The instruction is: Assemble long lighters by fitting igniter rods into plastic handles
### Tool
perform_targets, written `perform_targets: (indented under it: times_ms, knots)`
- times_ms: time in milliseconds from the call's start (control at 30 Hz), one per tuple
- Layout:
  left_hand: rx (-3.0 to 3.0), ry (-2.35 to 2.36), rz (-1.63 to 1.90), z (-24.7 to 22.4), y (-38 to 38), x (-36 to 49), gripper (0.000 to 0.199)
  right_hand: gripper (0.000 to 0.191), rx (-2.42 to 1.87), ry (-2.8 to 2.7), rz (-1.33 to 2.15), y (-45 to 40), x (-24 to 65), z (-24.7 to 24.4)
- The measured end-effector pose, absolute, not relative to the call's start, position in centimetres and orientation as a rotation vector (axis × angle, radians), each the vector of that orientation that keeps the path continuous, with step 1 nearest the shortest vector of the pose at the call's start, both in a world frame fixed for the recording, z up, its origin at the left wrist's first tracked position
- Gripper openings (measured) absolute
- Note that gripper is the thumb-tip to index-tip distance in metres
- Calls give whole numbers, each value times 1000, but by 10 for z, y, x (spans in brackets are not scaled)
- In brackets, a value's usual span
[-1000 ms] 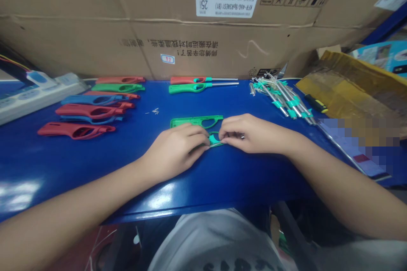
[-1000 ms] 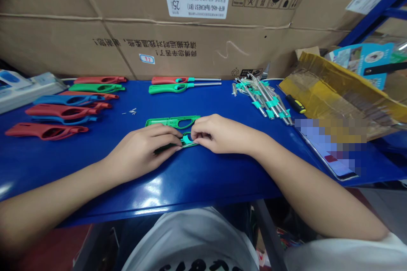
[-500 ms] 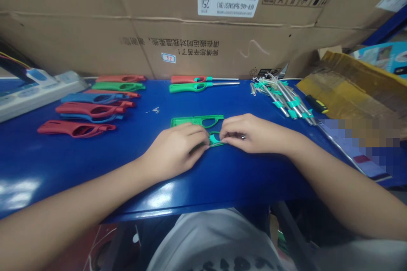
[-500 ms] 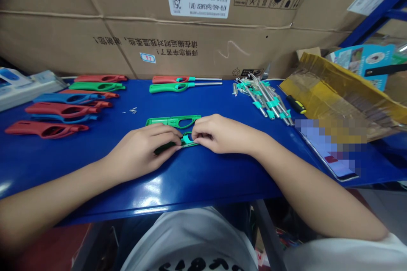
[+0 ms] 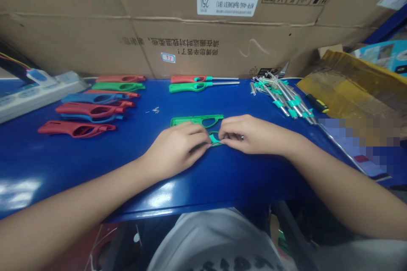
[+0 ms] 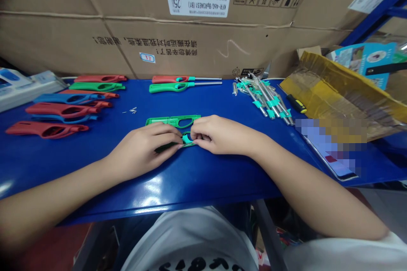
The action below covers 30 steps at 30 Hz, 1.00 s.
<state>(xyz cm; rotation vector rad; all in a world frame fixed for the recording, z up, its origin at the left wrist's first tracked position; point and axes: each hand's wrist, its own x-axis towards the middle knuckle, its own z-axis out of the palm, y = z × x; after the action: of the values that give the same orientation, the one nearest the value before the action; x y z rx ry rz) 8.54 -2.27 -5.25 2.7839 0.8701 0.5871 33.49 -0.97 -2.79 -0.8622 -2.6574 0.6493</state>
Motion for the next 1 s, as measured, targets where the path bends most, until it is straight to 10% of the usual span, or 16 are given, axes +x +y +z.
perform_targets:
  times_ms: [1000]
  knots:
    - [2777, 865, 612, -54, -21, 85, 17, 10, -914, -2669, 663, -9, 332, -28]
